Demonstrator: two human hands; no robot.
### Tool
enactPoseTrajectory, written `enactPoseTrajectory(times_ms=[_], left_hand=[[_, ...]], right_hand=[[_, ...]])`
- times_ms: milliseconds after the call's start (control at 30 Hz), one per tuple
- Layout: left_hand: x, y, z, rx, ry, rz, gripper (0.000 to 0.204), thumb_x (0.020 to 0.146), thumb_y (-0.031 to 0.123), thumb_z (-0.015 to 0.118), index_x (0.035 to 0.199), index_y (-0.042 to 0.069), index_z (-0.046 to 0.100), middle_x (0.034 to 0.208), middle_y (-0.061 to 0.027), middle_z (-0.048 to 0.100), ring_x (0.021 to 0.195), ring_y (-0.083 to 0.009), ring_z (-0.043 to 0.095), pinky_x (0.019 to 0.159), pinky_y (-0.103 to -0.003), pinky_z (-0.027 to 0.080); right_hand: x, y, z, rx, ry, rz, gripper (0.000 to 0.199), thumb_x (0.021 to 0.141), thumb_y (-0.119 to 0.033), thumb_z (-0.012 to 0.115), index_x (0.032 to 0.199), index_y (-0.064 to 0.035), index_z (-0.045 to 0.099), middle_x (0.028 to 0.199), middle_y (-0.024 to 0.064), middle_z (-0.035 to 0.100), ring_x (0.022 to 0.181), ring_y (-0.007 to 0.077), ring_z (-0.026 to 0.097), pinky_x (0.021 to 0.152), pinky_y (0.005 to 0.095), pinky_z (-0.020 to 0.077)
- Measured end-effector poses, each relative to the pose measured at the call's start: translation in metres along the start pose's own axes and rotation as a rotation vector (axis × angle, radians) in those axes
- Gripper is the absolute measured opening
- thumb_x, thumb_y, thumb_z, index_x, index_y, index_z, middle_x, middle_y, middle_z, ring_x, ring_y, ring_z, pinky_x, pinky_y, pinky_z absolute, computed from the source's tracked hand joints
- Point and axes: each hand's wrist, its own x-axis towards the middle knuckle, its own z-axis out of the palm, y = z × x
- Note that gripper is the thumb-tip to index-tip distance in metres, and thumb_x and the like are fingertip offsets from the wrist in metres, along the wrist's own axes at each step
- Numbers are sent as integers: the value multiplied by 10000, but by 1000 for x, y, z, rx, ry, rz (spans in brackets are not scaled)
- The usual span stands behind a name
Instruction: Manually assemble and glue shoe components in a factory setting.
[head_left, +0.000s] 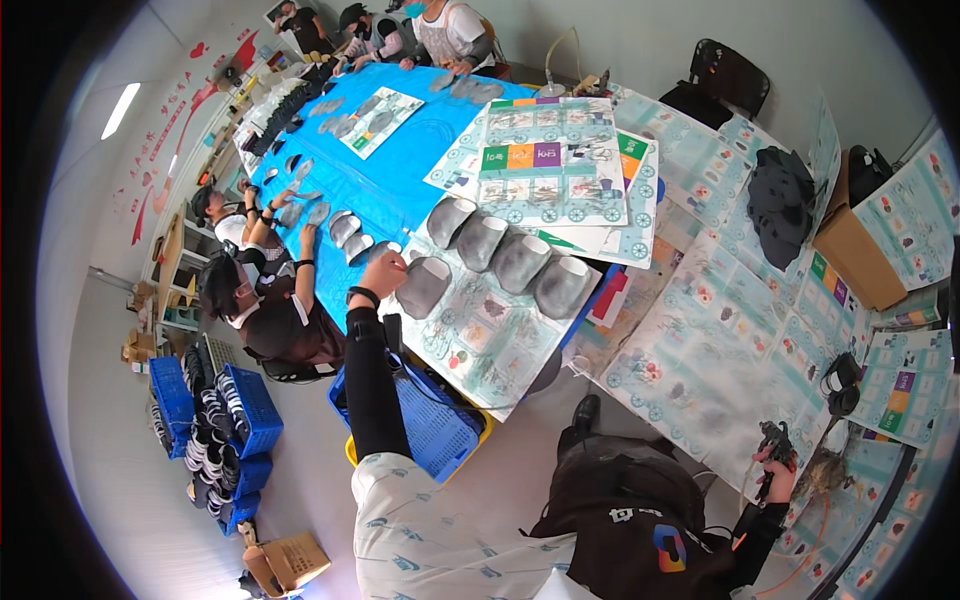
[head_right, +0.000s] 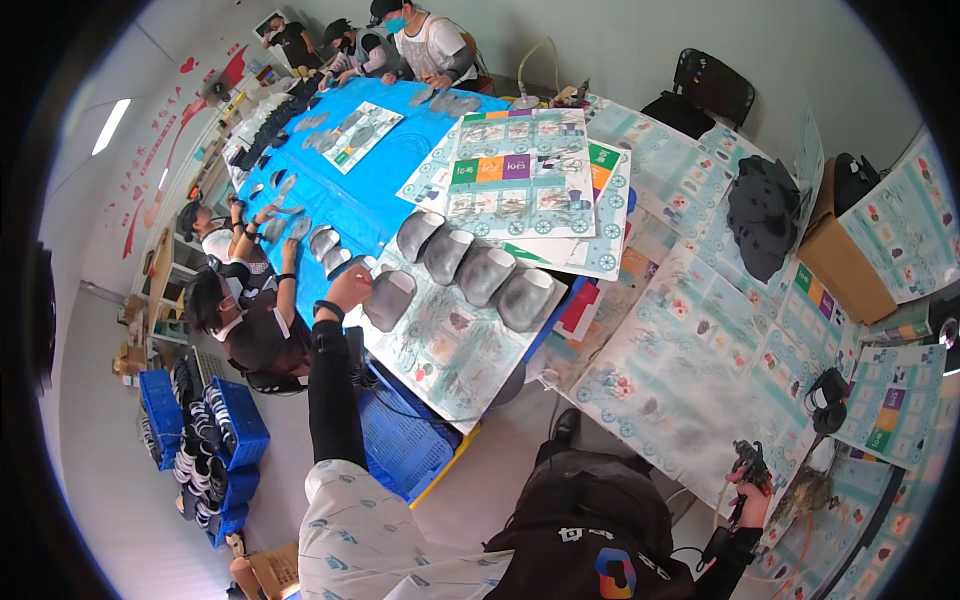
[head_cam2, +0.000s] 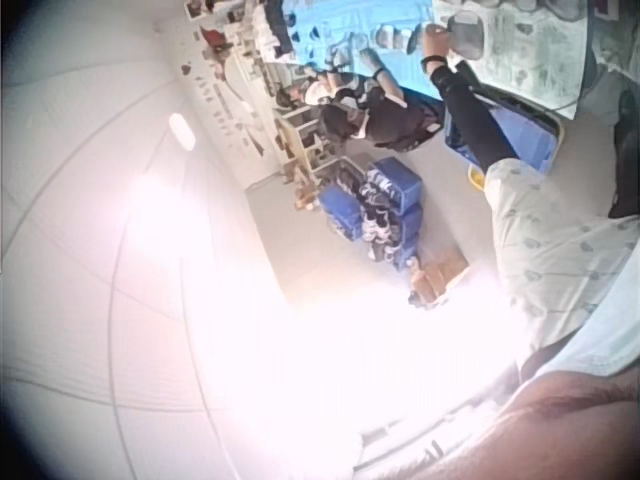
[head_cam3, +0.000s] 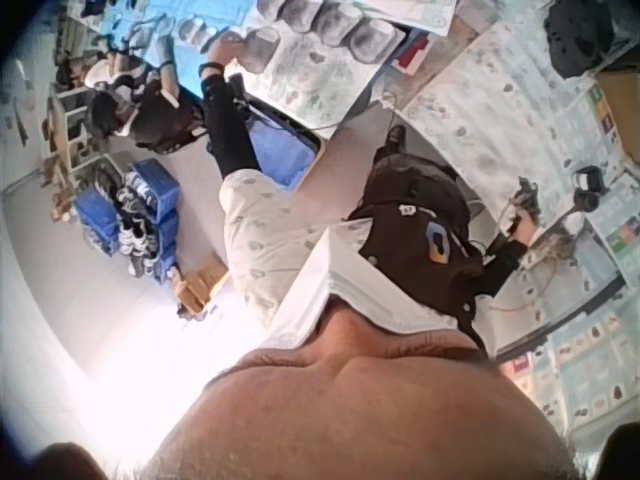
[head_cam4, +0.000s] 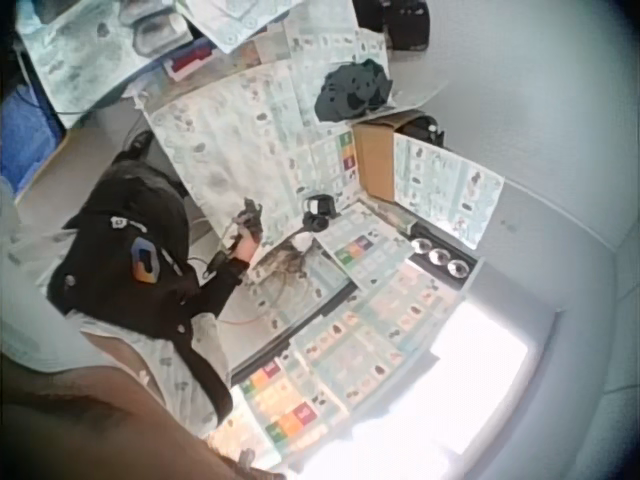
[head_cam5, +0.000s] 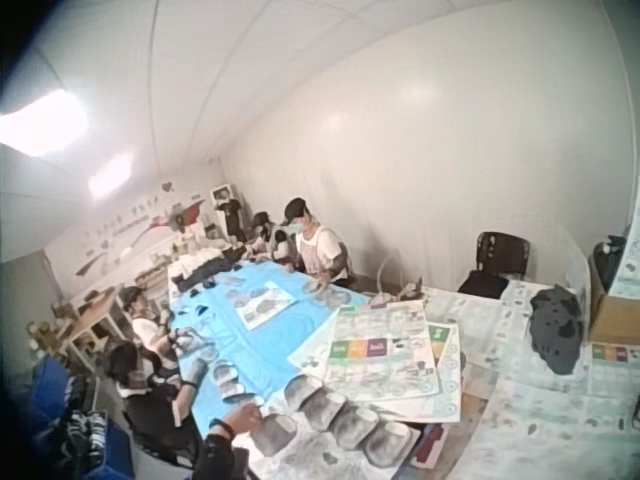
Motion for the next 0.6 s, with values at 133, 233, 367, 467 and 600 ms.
enactPoseTrajectory(times_ms=[133,233,367,467,600], left_hand=[[45,-75,13,-124,-135,-233,299,752,151,682,1042,80,703,910,-117,745,799,-244,723,706,-357,565],[65,-93,23,-59,-120,-225,276,789,164,659,1051,123,734,1006,-136,747,927,-309,715,813,-399,555],[75,-103,30,116,12,-89,280,871,124,574,1082,162,755,1029,-142,740,993,-348,694,866,-419,537],[68,-107,46,96,108,-122,272,913,129,565,1097,154,764,1051,-130,741,1017,-302,703,887,-372,535],[31,-132,32,75,375,-202,393,882,77,502,1227,44,689,1150,-197,713,1093,-343,680,947,-402,525]], right_hand=[[-10,-8,19,-44,1,13,381,704,-95,534,1061,-1,628,871,123,731,660,171,623,437,264,474],[-22,-18,23,-67,41,16,376,692,-86,544,1042,8,642,869,118,728,716,190,664,445,266,490],[-31,-24,20,-51,68,7,387,688,-102,547,1045,10,648,870,123,727,712,196,662,449,275,501],[-30,-27,24,-55,81,8,393,684,-111,552,1044,12,651,864,118,723,712,194,662,444,274,493],[-17,-6,31,-9,81,-42,389,670,-112,561,1031,1,656,855,95,706,717,172,662,420,265,445]])
